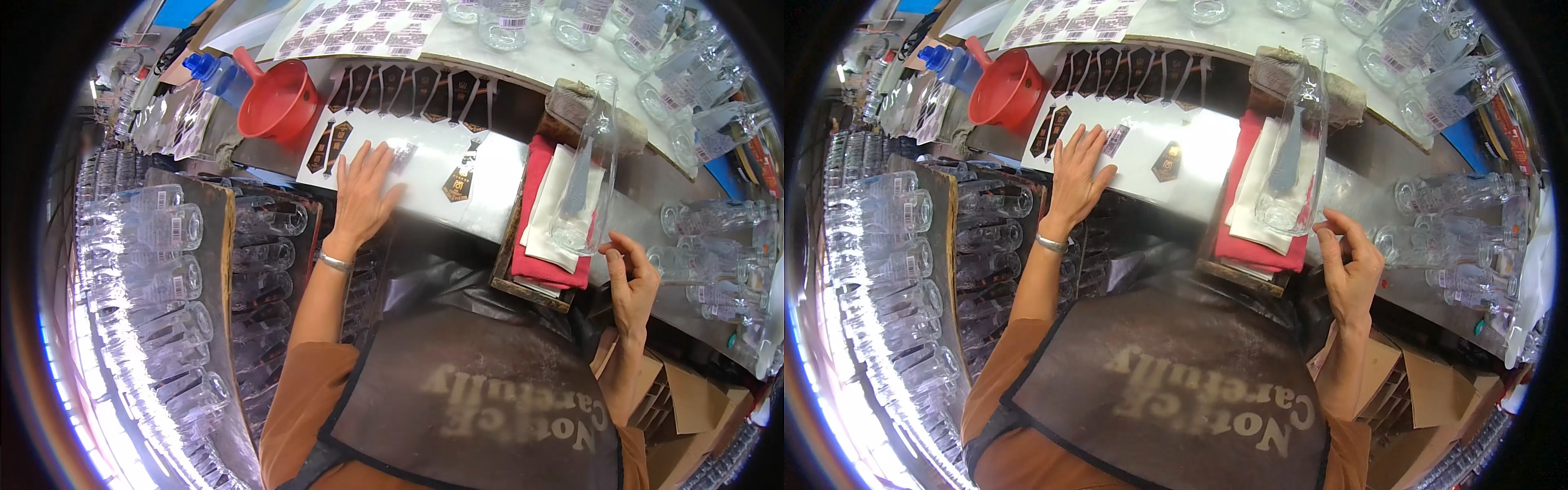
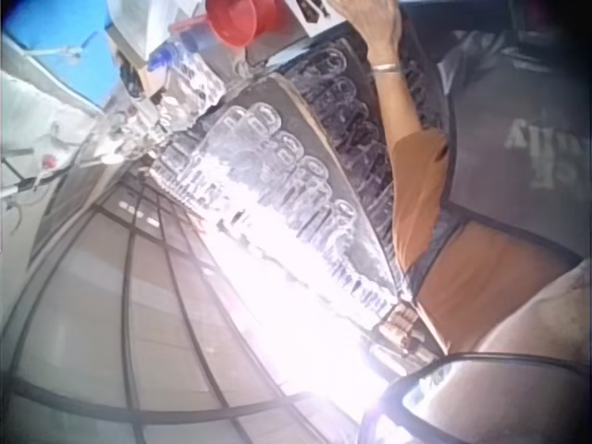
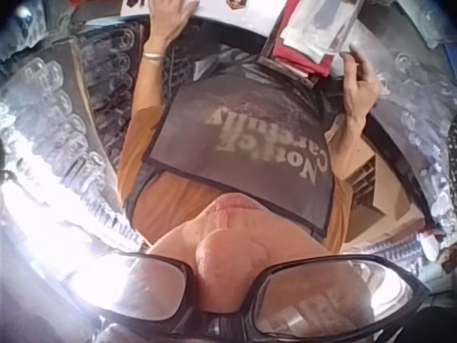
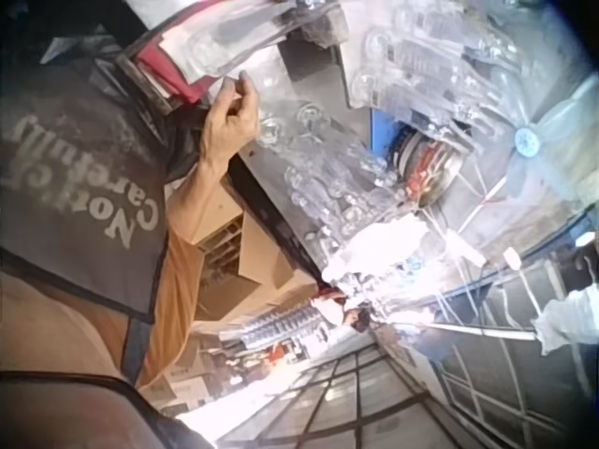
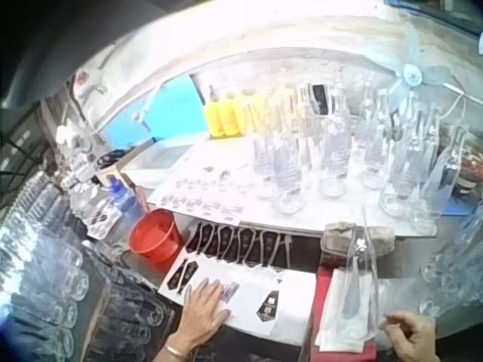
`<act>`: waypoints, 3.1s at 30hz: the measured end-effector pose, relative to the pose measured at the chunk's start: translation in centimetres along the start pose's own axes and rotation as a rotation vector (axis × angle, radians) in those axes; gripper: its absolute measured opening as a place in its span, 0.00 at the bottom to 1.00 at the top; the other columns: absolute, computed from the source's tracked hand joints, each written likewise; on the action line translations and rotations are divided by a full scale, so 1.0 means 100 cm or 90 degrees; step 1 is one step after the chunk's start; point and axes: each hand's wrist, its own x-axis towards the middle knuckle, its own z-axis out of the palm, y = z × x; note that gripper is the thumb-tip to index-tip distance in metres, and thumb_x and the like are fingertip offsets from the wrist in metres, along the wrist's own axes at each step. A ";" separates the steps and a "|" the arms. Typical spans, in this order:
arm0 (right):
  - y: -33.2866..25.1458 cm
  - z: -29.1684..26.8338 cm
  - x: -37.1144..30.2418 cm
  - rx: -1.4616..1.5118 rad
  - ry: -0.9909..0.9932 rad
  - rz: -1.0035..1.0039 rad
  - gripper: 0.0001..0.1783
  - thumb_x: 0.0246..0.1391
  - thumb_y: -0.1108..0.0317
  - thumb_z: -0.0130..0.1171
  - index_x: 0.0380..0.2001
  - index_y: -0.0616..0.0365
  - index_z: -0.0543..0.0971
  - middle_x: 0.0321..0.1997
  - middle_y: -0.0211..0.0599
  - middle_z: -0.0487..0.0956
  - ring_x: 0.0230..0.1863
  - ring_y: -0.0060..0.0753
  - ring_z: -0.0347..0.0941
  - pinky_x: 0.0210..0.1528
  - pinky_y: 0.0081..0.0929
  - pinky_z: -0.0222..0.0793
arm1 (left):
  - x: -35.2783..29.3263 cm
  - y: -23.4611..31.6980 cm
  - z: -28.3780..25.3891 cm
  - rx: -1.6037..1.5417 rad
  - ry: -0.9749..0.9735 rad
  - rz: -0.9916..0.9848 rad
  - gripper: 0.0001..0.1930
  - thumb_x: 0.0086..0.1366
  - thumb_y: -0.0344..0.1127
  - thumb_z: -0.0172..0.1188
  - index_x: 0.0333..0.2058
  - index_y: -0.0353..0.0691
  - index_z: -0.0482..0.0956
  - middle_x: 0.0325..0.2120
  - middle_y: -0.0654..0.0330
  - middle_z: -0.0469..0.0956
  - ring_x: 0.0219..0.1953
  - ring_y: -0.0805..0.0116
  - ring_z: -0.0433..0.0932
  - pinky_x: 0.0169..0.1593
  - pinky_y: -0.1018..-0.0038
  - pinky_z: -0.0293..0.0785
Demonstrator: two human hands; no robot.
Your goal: The person repeatedly picks clear plastic bottles, applies a label to each bottle, and places the labeled bottles into a cardboard box. The person also wipes the bottles with a cloth before labeling.
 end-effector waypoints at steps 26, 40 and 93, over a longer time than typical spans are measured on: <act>-0.092 0.013 0.032 0.171 -0.209 -0.045 0.13 0.56 0.71 0.64 0.45 0.61 0.80 0.37 0.34 0.82 0.26 0.15 0.72 0.27 0.17 0.65 | 0.022 0.084 -0.069 -0.813 -0.019 -0.134 0.01 0.62 0.27 0.61 0.33 0.37 0.81 0.59 0.52 0.72 0.63 0.62 0.67 0.64 0.66 0.61; -0.079 0.024 0.045 0.468 -0.283 0.128 0.16 0.58 0.62 0.64 0.41 0.65 0.81 0.36 0.30 0.81 0.36 0.14 0.73 0.37 0.18 0.70 | 0.063 0.167 -0.066 -0.839 -0.149 0.033 0.02 0.64 0.27 0.59 0.32 0.41 0.79 0.62 0.47 0.69 0.66 0.55 0.65 0.68 0.60 0.57; 0.003 -0.015 0.057 0.272 -0.038 0.090 0.23 0.62 0.53 0.59 0.48 0.65 0.79 0.41 0.37 0.82 0.37 0.23 0.76 0.39 0.21 0.72 | 0.124 0.214 -0.027 -0.377 0.240 0.195 0.13 0.57 0.28 0.68 0.42 0.38 0.83 0.48 0.53 0.77 0.42 0.61 0.79 0.44 0.71 0.78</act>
